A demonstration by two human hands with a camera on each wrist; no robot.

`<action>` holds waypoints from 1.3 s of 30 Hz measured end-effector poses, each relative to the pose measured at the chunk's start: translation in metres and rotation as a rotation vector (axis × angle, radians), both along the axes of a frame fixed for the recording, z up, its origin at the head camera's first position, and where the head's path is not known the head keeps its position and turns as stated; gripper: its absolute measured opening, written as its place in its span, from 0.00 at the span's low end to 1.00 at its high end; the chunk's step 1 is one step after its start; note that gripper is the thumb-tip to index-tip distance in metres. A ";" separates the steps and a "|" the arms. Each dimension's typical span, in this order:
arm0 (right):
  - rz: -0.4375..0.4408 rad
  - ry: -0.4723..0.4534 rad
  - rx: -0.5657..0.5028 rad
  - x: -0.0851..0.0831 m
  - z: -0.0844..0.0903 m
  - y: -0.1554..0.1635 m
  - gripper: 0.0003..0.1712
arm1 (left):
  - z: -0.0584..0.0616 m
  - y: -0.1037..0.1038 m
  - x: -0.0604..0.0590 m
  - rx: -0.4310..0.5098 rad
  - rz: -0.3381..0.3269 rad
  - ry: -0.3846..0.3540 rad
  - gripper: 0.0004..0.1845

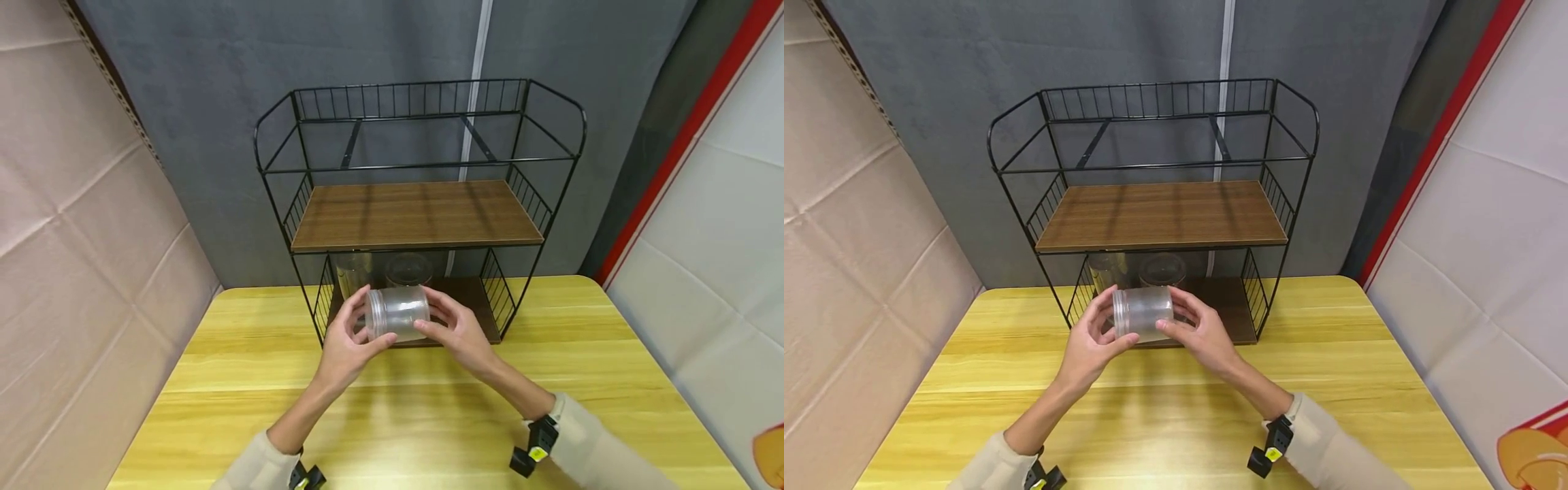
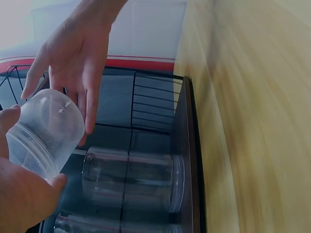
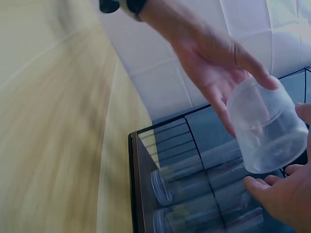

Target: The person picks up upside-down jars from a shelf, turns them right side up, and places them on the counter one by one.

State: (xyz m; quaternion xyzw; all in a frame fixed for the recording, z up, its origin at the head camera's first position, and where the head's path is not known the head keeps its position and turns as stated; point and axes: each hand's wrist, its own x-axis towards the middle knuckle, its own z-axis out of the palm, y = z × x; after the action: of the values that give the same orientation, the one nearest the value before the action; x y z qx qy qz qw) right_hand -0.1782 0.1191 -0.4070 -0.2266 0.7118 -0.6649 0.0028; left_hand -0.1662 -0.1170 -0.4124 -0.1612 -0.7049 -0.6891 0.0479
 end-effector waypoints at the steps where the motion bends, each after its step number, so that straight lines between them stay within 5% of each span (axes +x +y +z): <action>1: 0.007 0.010 0.015 0.000 0.001 0.002 0.39 | 0.001 -0.002 0.000 -0.018 0.000 0.001 0.52; 18: -0.105 0.433 0.526 0.014 0.025 0.061 0.55 | 0.006 -0.059 0.002 -0.439 0.083 0.064 0.53; 29: -0.231 0.446 0.663 0.035 0.061 0.097 0.59 | 0.003 -0.080 0.006 -0.657 0.079 0.150 0.53; 39: -0.375 0.483 0.635 0.047 0.084 0.131 0.62 | -0.003 -0.096 0.009 -0.859 0.059 0.246 0.54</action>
State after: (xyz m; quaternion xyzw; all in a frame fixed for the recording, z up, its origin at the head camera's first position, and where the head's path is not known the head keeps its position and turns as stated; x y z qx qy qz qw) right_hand -0.1311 0.2501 -0.3227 -0.2300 0.8899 -0.3303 -0.2149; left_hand -0.1574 -0.2126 -0.4155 -0.2272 -0.9205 -0.3078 0.0797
